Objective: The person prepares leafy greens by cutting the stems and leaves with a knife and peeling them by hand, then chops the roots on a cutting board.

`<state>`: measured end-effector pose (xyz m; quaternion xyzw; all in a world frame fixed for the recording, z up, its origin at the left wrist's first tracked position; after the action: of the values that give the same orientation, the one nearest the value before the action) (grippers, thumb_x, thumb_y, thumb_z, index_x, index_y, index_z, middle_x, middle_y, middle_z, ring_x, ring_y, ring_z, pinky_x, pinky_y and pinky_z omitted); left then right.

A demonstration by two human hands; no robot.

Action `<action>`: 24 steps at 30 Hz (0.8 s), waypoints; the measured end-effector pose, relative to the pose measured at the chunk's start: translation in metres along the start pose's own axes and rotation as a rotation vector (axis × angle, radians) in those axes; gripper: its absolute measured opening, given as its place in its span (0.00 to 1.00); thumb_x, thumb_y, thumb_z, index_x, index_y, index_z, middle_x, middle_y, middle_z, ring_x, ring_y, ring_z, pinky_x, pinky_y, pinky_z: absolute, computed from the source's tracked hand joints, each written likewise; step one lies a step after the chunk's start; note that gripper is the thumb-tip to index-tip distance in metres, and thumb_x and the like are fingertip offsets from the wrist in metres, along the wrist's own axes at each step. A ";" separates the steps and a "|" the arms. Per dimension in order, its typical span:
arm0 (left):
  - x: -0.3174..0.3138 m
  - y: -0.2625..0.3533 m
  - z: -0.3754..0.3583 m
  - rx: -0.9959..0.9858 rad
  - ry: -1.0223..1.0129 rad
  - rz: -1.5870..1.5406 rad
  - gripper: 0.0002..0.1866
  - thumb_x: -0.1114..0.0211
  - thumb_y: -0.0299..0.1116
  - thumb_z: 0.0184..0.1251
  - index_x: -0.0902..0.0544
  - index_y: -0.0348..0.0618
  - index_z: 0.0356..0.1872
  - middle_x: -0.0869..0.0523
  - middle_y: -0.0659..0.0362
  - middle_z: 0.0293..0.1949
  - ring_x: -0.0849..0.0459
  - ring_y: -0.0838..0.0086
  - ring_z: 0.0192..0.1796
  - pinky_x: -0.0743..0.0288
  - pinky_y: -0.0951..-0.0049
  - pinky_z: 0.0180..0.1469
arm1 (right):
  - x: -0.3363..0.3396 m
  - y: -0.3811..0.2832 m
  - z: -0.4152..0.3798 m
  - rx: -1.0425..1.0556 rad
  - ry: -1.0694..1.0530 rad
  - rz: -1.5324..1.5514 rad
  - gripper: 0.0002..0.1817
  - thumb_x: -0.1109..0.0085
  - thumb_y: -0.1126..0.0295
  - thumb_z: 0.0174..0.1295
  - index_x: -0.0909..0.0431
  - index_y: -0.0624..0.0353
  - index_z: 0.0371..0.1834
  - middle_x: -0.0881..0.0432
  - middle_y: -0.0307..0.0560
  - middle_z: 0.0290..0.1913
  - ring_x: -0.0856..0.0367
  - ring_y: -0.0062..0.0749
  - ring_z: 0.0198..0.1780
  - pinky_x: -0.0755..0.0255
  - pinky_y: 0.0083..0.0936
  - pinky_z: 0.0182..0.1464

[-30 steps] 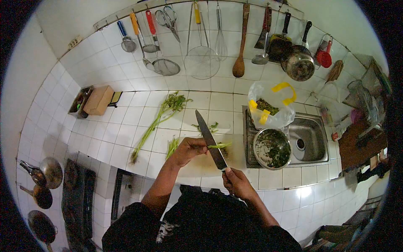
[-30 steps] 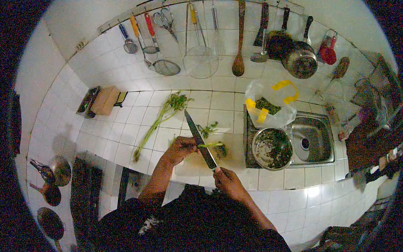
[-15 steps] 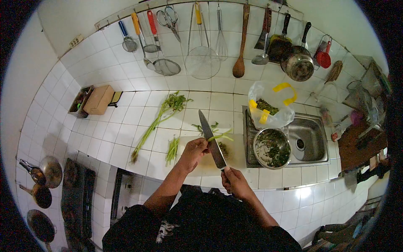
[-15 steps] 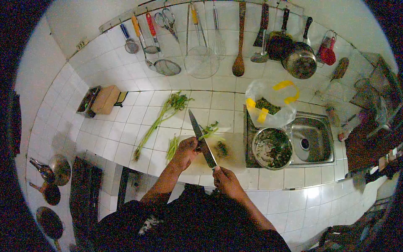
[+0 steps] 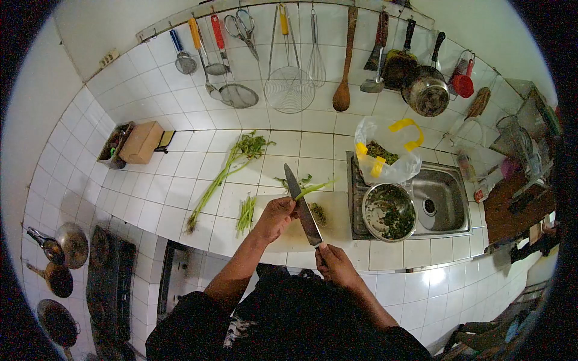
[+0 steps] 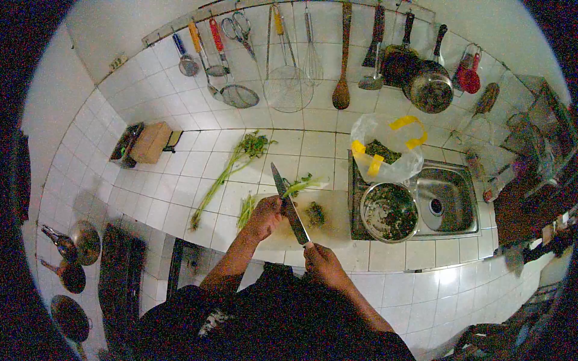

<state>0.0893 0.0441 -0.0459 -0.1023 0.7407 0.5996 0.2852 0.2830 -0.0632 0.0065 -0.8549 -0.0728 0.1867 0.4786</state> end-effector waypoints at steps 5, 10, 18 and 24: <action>0.006 -0.003 0.001 0.067 0.002 0.058 0.09 0.35 0.36 0.66 0.18 0.41 0.31 0.15 0.61 0.37 0.18 0.73 0.43 0.26 0.65 0.53 | 0.003 -0.006 0.004 0.009 0.027 -0.034 0.19 0.55 0.51 0.73 0.31 0.55 0.33 0.37 0.30 0.21 0.41 0.16 0.22 0.45 0.19 0.23; 0.008 0.002 0.006 -0.094 -0.039 -0.120 0.11 0.32 0.38 0.63 0.17 0.40 0.33 0.14 0.56 0.39 0.17 0.69 0.45 0.25 0.64 0.53 | 0.000 0.024 0.015 0.013 -0.028 -0.089 0.20 0.55 0.49 0.72 0.31 0.55 0.32 0.36 0.30 0.22 0.41 0.17 0.22 0.43 0.21 0.24; 0.021 -0.007 0.010 -0.029 -0.023 -0.180 0.12 0.32 0.39 0.63 0.17 0.40 0.38 0.14 0.55 0.39 0.16 0.71 0.42 0.23 0.67 0.49 | 0.000 0.032 0.024 -0.034 -0.020 -0.043 0.22 0.54 0.47 0.71 0.30 0.55 0.32 0.36 0.30 0.20 0.40 0.17 0.20 0.45 0.21 0.22; 0.030 0.002 0.017 -0.089 0.071 -0.171 0.13 0.32 0.40 0.64 0.17 0.40 0.39 0.15 0.58 0.37 0.18 0.74 0.39 0.25 0.71 0.46 | 0.010 0.036 0.027 -0.049 -0.043 -0.164 0.24 0.55 0.45 0.71 0.30 0.55 0.30 0.35 0.31 0.20 0.39 0.18 0.21 0.45 0.22 0.22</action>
<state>0.0687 0.0661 -0.0622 -0.1989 0.7114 0.6015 0.3042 0.2798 -0.0581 -0.0392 -0.8533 -0.1571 0.1633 0.4695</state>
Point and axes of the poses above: each hand's wrist, its own z-axis towards the middle knuckle, its own x-axis out of the back of the hand, y = z × x, the point moved 2 cm from there along z, towards the middle knuckle
